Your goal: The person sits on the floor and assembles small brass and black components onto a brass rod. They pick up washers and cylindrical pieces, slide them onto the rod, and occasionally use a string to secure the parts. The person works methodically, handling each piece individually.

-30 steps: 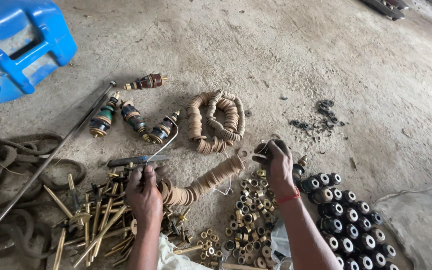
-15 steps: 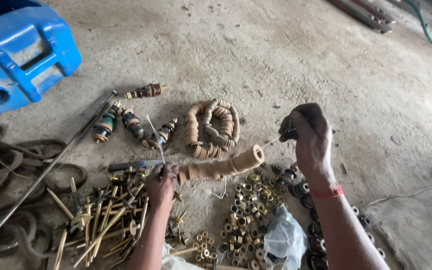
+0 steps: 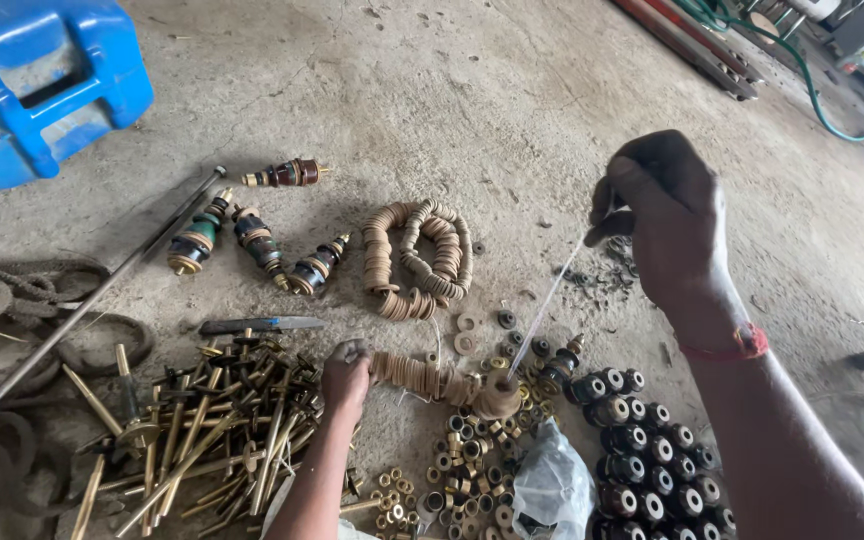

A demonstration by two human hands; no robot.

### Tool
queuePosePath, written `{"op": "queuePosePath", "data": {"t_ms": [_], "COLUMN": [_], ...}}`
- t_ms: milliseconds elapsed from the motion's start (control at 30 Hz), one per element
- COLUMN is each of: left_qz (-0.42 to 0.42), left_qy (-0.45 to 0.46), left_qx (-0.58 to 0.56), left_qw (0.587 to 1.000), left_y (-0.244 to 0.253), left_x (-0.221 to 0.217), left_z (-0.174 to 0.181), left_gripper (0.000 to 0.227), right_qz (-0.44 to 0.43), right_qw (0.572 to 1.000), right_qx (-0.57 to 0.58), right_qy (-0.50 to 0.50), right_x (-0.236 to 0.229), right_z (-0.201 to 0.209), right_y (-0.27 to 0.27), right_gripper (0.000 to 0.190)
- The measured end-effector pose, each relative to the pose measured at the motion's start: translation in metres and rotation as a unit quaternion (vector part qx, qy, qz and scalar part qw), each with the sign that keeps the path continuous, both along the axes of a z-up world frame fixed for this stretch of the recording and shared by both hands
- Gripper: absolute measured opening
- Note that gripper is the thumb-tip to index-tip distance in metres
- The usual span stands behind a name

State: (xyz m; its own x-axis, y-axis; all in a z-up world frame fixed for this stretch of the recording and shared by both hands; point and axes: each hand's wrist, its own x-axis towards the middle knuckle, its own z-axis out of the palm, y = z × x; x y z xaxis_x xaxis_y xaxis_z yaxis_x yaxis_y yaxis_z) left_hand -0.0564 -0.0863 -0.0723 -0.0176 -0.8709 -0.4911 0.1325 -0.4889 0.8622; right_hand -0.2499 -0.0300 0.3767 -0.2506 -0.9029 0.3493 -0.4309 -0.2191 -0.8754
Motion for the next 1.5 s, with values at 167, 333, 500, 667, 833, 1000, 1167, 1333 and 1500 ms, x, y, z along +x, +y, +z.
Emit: {"op": "queuePosePath", "data": {"t_ms": [167, 333, 500, 667, 833, 1000, 1167, 1333, 1500], "left_qz": [-0.073, -0.057, -0.265, -0.455, -0.411, -0.49, -0.43, -0.418, -0.42], "left_qy": [-0.194, -0.505, -0.337, -0.331, -0.593, -0.628, -0.534, -0.523, -0.545], "left_qx": [-0.047, -0.328, -0.324, -0.393, -0.544, -0.484, -0.492, -0.519, -0.583], "left_qw": [0.977, 0.796, 0.843, 0.728, 0.428, 0.363, 0.537, 0.531, 0.432], "left_y": [0.006, 0.03, 0.089, 0.184, 0.129, 0.065, 0.007, -0.022, -0.026], "left_x": [0.002, -0.014, -0.068, -0.115, -0.17, -0.16, -0.126, -0.116, -0.119], "left_z": [0.021, 0.057, 0.075, 0.055, 0.051, 0.05, 0.033, -0.009, -0.019], "left_gripper": [0.029, 0.071, 0.087, 0.031, 0.055, 0.056, 0.053, 0.063, 0.067], "right_qz": [0.061, 0.028, 0.045, 0.077, 0.109, 0.125, 0.126, 0.183, 0.217], "right_qw": [0.998, 0.998, 0.998, 0.996, 0.989, 0.988, 0.986, 0.979, 0.974], "right_qx": [0.021, 0.035, 0.033, 0.03, 0.07, 0.054, 0.059, 0.027, -0.02], "right_qy": [0.008, 0.045, 0.035, 0.043, 0.065, 0.072, 0.094, 0.086, 0.062], "right_x": [0.017, 0.025, 0.037, 0.04, 0.056, 0.046, 0.046, 0.049, 0.033], "right_z": [-0.001, -0.002, 0.002, -0.006, -0.009, -0.008, -0.013, -0.002, 0.025], "right_y": [-0.024, -0.035, -0.041, -0.037, -0.029, -0.033, -0.043, -0.038, -0.035], "right_gripper": [0.01, 0.011, 0.011, 0.012, 0.014, 0.015, 0.015, 0.017, 0.018]}}
